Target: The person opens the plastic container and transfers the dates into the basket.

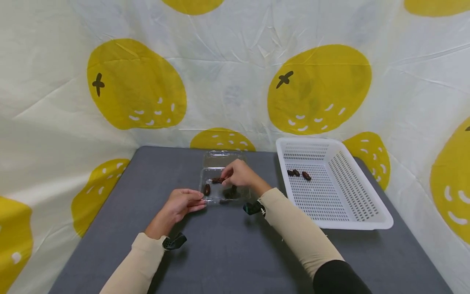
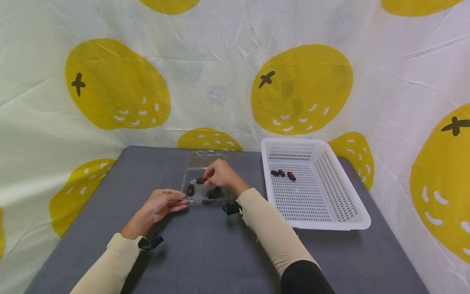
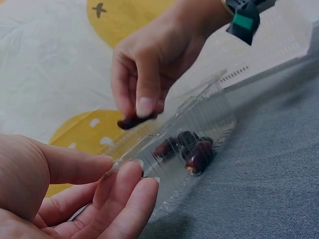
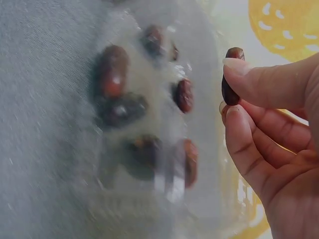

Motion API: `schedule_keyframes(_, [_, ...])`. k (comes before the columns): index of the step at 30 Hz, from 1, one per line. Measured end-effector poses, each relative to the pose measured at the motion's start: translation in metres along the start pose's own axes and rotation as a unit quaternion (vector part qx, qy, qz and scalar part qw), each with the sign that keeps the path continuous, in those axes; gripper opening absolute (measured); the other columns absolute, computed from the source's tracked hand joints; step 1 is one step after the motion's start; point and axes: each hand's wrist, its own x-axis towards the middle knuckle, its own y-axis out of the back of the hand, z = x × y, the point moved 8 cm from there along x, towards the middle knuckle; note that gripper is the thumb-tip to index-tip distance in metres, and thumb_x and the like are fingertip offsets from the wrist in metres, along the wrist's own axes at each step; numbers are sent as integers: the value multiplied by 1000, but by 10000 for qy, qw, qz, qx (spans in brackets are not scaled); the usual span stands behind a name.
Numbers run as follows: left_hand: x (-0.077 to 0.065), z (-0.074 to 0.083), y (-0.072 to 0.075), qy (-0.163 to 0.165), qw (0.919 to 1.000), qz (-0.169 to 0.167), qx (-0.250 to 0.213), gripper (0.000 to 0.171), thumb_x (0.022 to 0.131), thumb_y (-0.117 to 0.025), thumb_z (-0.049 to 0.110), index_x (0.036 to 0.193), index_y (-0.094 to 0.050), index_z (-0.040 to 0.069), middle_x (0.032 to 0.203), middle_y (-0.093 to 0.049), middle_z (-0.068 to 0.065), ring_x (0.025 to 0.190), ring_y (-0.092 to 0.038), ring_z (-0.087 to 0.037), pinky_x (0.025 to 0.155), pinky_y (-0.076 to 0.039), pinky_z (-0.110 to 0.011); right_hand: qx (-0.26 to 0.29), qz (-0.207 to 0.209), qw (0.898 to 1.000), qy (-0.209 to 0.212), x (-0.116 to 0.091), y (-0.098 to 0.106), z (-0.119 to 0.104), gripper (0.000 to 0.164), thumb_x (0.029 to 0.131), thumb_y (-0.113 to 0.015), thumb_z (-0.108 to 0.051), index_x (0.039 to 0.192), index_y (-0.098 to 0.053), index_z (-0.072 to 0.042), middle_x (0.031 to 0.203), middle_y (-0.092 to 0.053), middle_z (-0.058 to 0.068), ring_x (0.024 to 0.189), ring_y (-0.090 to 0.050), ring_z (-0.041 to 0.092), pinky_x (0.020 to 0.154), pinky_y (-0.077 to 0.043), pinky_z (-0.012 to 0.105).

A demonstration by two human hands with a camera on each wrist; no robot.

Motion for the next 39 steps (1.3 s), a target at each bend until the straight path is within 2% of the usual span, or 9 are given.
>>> schedule_keyframes(9, [-1, 1, 0, 2, 9999, -105, 23, 35, 96, -68, -5, 127, -60, -20, 94, -79, -14, 78, -77, -19, 82, -68, -43, 32, 182, 9997, -186, -13, 34, 6, 18, 86, -86, -14, 102, -81, -9, 96, -80, 6, 84, -71, 16, 75, -62, 32])
schedule_keyframes(17, [-2, 4, 0, 11, 9999, -166, -1, 37, 96, -66, -6, 129, -57, -22, 92, -79, -14, 76, -77, -18, 81, -68, -41, 151, 286, 9992, -249, -25, 60, 11, 13, 86, -84, -12, 98, -81, -8, 93, -79, 7, 83, -69, 19, 72, -59, 32])
schedule_keyframes(23, [-2, 5, 0, 41, 9999, -150, -1, 37, 96, -66, -6, 128, -57, -22, 92, -79, -14, 77, -77, -18, 81, -68, -42, 101, 483, 9983, -308, -34, 81, 20, 16, 87, -84, -12, 101, -81, -6, 96, -79, 10, 86, -70, 20, 75, -59, 33])
schedule_keyframes(32, [-1, 4, 0, 128, 9999, -47, -11, 14, 95, -67, -7, 108, -72, -10, 87, -78, -13, 77, -77, -20, 81, -69, -42, 93, 991, 9941, -422, -51, 114, 41, 16, 85, -86, -11, 98, -81, -4, 92, -79, 12, 81, -68, 21, 70, -55, 30])
schedule_keyframes(39, [-1, 6, 0, 136, 9999, -103, -16, 24, 96, -67, -6, 118, -66, -16, 89, -78, -12, 78, -77, -20, 82, -68, -43, 103, 1056, 9918, -716, -64, 133, 52, 19, 86, -85, -12, 102, -80, -4, 98, -79, 13, 85, -69, 22, 71, -55, 30])
